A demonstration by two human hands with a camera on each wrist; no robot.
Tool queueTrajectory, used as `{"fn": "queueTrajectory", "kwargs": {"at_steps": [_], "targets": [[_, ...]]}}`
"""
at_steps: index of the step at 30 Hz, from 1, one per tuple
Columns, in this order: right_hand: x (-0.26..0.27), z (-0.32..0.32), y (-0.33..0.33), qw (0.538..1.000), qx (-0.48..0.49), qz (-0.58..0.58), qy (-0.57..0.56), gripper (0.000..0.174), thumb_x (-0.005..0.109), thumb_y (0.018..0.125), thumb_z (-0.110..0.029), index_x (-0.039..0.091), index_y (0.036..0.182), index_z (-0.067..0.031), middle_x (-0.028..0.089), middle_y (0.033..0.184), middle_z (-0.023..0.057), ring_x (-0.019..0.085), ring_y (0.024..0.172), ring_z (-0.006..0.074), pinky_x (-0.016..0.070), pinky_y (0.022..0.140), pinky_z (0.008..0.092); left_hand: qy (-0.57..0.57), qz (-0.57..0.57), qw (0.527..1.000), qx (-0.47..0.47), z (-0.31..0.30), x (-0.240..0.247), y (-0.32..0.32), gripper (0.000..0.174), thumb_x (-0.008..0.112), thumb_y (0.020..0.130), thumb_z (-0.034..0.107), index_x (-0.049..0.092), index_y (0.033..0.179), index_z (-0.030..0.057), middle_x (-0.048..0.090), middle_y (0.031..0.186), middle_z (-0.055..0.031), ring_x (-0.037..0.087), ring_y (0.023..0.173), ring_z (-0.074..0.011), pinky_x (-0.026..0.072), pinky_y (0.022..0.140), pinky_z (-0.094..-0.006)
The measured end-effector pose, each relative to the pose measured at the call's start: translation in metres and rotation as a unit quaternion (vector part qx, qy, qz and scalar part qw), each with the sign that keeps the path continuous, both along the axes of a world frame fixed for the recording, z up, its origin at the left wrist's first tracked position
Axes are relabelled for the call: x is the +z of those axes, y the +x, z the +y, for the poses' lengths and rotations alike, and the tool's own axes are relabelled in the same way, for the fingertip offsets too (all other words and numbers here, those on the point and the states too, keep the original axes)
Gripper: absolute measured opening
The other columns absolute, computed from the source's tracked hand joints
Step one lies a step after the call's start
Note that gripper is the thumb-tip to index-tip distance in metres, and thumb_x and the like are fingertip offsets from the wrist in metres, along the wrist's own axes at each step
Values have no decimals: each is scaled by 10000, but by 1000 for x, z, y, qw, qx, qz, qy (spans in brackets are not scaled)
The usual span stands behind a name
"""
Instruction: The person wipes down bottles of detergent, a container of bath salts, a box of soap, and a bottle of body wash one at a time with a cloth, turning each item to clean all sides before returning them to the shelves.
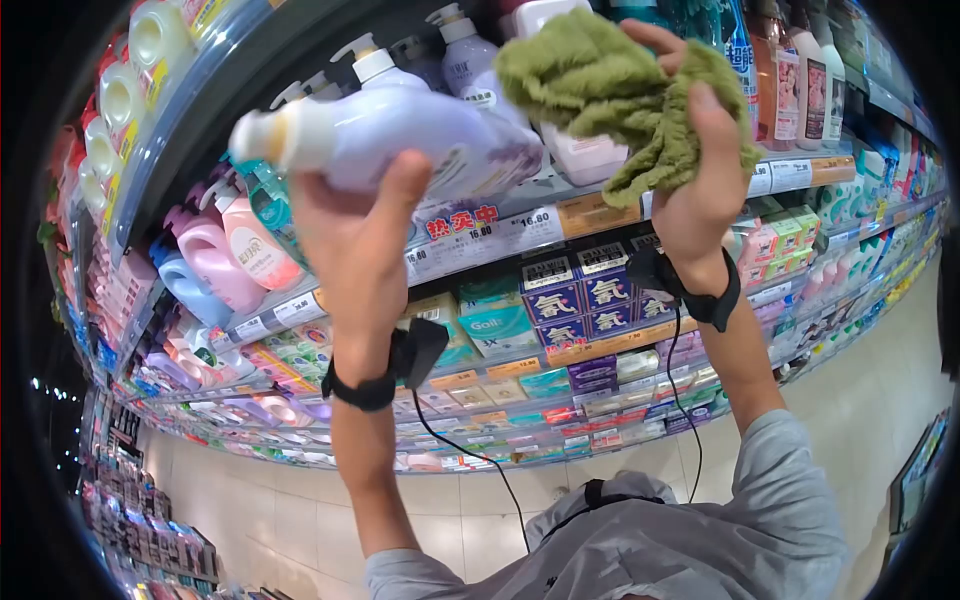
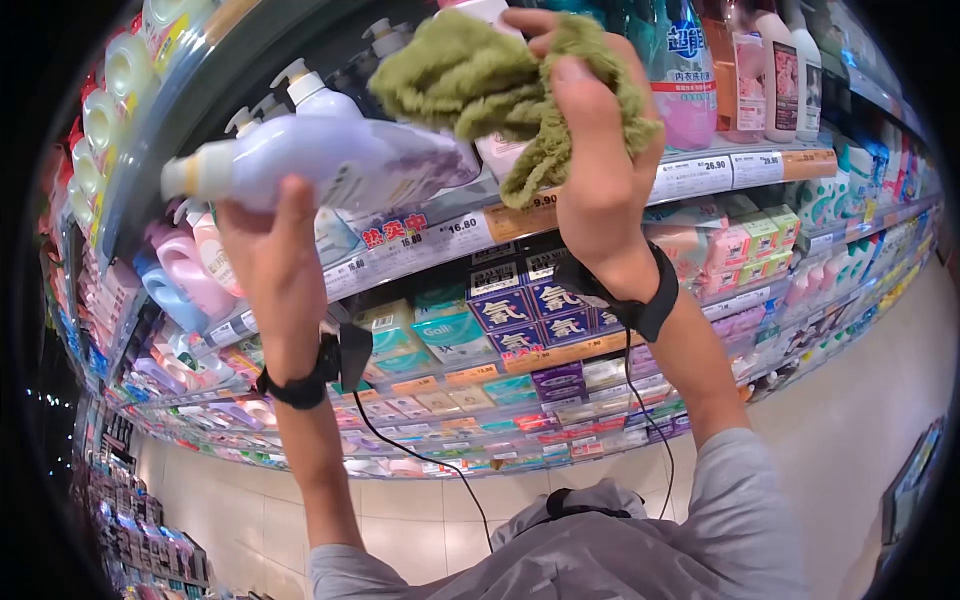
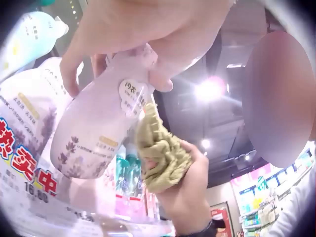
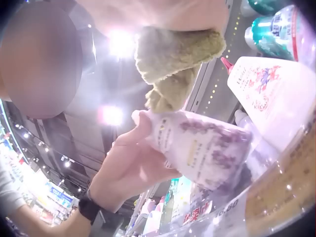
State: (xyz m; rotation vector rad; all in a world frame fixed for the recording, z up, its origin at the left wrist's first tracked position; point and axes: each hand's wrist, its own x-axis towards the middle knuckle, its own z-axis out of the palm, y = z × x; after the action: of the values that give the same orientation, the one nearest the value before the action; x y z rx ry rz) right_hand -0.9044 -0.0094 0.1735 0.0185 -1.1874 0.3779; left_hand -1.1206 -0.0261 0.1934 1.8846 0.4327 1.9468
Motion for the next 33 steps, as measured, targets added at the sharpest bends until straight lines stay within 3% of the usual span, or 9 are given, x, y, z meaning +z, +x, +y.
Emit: {"fn": "queueTrajectory", "kwargs": {"at_steps": [1,3,7,9,13,17,24,28,33], "targets": [[0,2,-2,999,-36,6,4,473,373,1018,-343,493,1242,55,532,1334,260,612,1138,321,496,981,422,1,-52,998,-26,-5,-3,-3,735,842,805,187,410,1367,-5,592,1229,-109,598,1114,-201,474,981,-356],[-7,-7,-37,999,-5,-15,50,440,433,1016,-322,526,1252,37,604,1237,194,634,1008,274,515,871,385,4,-86,996,-34,-19,-16,-1,794,859,786,209,392,1391,-5,573,1259,-117,583,1141,-214,458,1006,-366],[-18,-21,-47,943,-197,-236,126,652,343,1003,-519,516,1280,45,600,1204,235,617,1044,371,491,895,417,9,-114,993,-9,-48,-40,23,887,883,757,264,361,1421,-4,547,1302,-136,572,1168,-244,448,1029,-391],[-32,-19,-47,921,-244,-271,138,599,404,998,-486,530,1254,40,607,1136,238,614,972,403,495,835,441,32,-42,998,-24,-55,-42,6,766,752,883,282,323,1447,-8,495,1379,-207,520,1270,-344,417,1087,-503],[-53,-18,-50,947,-181,-260,49,511,469,993,-421,549,1233,23,624,1072,214,623,903,389,501,783,451,28,-79,996,21,-67,-54,11,875,825,778,412,355,1390,-1,537,1291,-220,562,1193,-350,440,1039,-493],[-60,-46,-67,948,-233,-193,104,504,460,984,-420,576,1245,-4,624,1181,204,635,997,396,512,845,432,-8,-29,990,137,-74,-82,15,971,872,652,540,372,1300,20,591,1179,-201,608,1068,-296,486,940,-405],[-92,-51,-56,944,-196,-264,35,428,527,938,-341,621,1215,-29,574,1296,238,603,1120,411,493,933,473,10,-187,977,106,-81,-115,15,893,816,721,591,397,1298,53,586,1108,-186,601,982,-268,483,866,-390],[-108,-84,-72,964,-128,-231,-15,411,571,890,-280,617,1194,-7,530,1344,261,555,1189,428,452,981,482,-37,-169,972,161,-83,-150,21,850,823,725,566,404,1271,66,589,1082,-167,580,929,-240,484,810,-375],[-134,-76,-54,953,-127,-244,-127,454,550,882,-250,558,1213,60,515,1338,283,522,1210,464,428,992,493,-27,-175,981,78,-84,-159,17,821,784,734,561,414,1270,61,584,1085,-137,570,971,-254,479,870,-392]]}}
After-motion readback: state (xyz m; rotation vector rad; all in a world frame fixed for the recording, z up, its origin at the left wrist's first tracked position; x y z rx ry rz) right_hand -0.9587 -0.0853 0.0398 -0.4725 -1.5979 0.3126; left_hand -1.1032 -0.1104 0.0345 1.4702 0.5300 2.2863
